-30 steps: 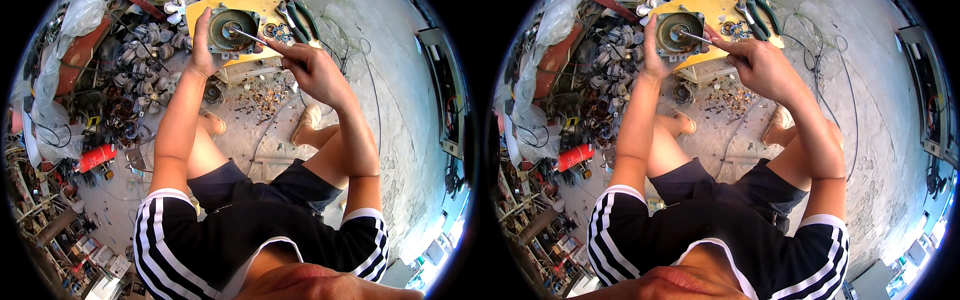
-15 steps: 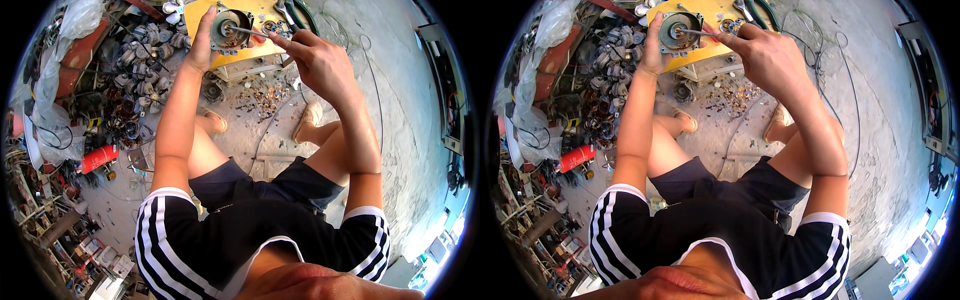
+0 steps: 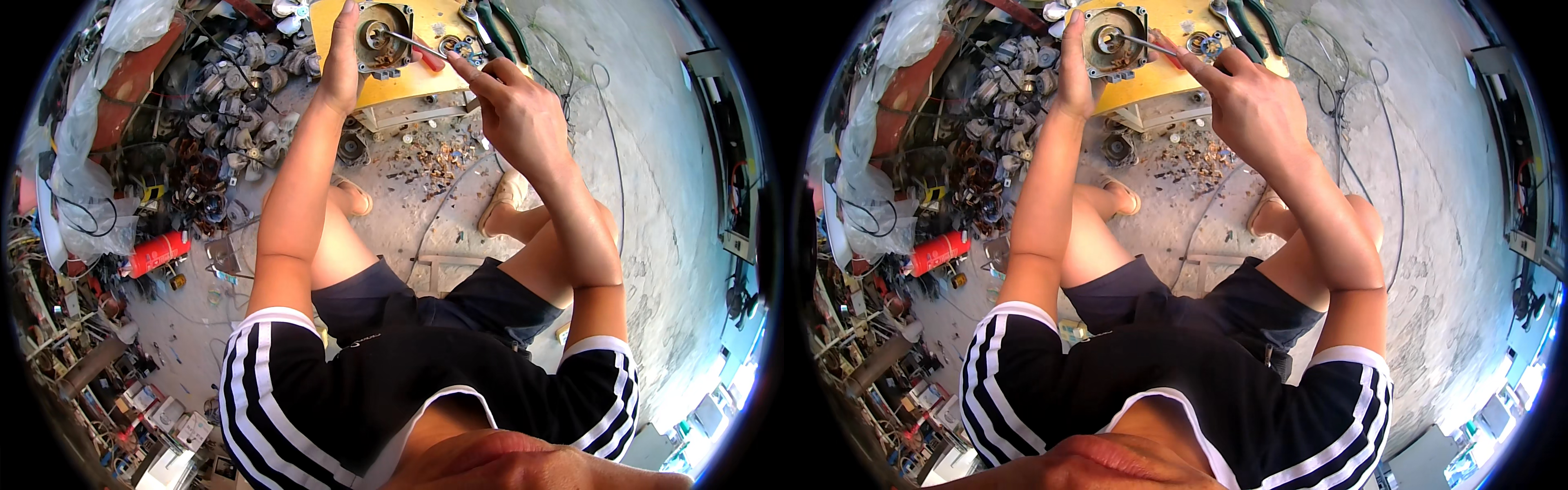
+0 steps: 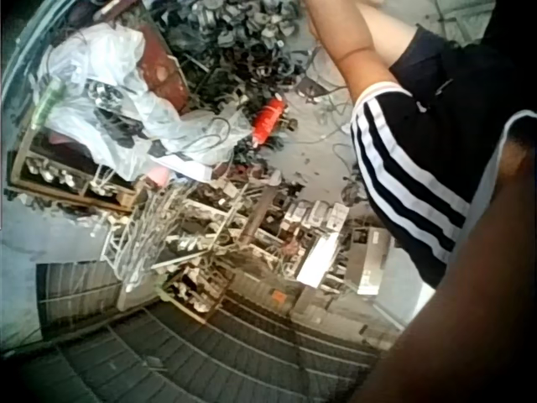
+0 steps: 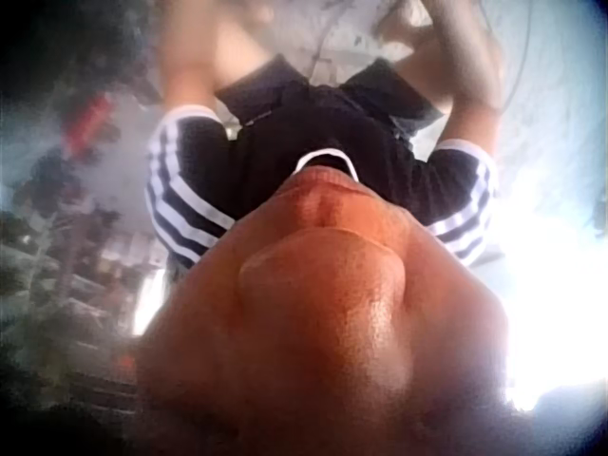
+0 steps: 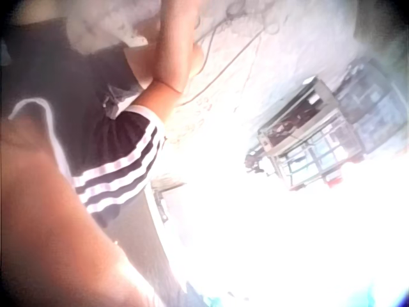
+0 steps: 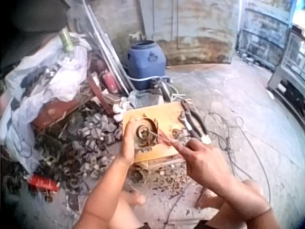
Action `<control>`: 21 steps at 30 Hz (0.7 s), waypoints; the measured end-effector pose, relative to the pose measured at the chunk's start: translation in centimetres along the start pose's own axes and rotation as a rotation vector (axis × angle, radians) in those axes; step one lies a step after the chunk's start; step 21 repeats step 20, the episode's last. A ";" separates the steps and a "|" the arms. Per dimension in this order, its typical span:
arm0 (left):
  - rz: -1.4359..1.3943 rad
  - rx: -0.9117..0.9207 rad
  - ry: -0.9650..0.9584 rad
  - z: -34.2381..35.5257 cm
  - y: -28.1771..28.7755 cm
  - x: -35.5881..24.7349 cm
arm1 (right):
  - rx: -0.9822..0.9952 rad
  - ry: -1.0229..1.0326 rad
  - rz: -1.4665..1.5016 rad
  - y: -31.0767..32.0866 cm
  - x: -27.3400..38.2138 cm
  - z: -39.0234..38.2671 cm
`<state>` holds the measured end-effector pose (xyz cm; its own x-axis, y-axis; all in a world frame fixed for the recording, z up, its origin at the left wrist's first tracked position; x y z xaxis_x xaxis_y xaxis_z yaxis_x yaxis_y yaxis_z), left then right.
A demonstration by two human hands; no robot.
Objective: The person disassembles and cleans a small metal motor or pump housing using a screwdriver, a pair of pliers, and by hand, removing small metal parts and checking internal components.
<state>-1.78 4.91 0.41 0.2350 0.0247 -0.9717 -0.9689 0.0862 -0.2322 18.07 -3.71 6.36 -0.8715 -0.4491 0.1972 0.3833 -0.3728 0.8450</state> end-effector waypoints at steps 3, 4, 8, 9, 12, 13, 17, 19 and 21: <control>0.061 0.000 -0.015 0.1 0.5 0.0 | -0.051 -0.005 0.029 -0.3 -0.1 0.0; 0.077 0.000 -0.022 0.2 0.7 0.1 | -0.035 -0.002 0.013 -0.4 -0.1 0.1; 0.120 -0.010 -0.041 0.0 0.9 0.3 | 0.003 0.045 -0.010 -0.3 -0.2 0.4; 0.131 -0.012 -0.048 0.0 1.0 0.4 | 0.007 0.066 -0.006 -0.3 -0.2 0.4; 0.150 -0.016 -0.066 -0.1 1.1 0.4 | 0.075 0.060 0.060 -0.4 0.3 0.3; 0.157 -0.018 -0.064 -0.1 1.0 0.3 | 0.080 0.063 0.062 -0.4 0.4 0.2; 0.154 0.003 -0.139 -0.8 0.6 -0.6 | 0.092 0.074 0.143 -0.3 0.5 0.1; 0.144 0.003 -0.150 -1.0 0.6 -0.7 | 0.100 0.073 0.186 -0.3 0.3 0.0; 0.139 0.003 -0.157 -1.0 0.6 -0.7 | 0.107 0.070 0.192 -0.5 0.1 -0.1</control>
Point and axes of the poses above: each hand's wrist, its own z-axis towards the middle knuckle, its own y-axis out of the back of the hand, x = y × z, the point moved 5 cm from there along z, towards the middle knuckle, and after that the axes turned 10 degrees about -x, right-handed, at the moved point
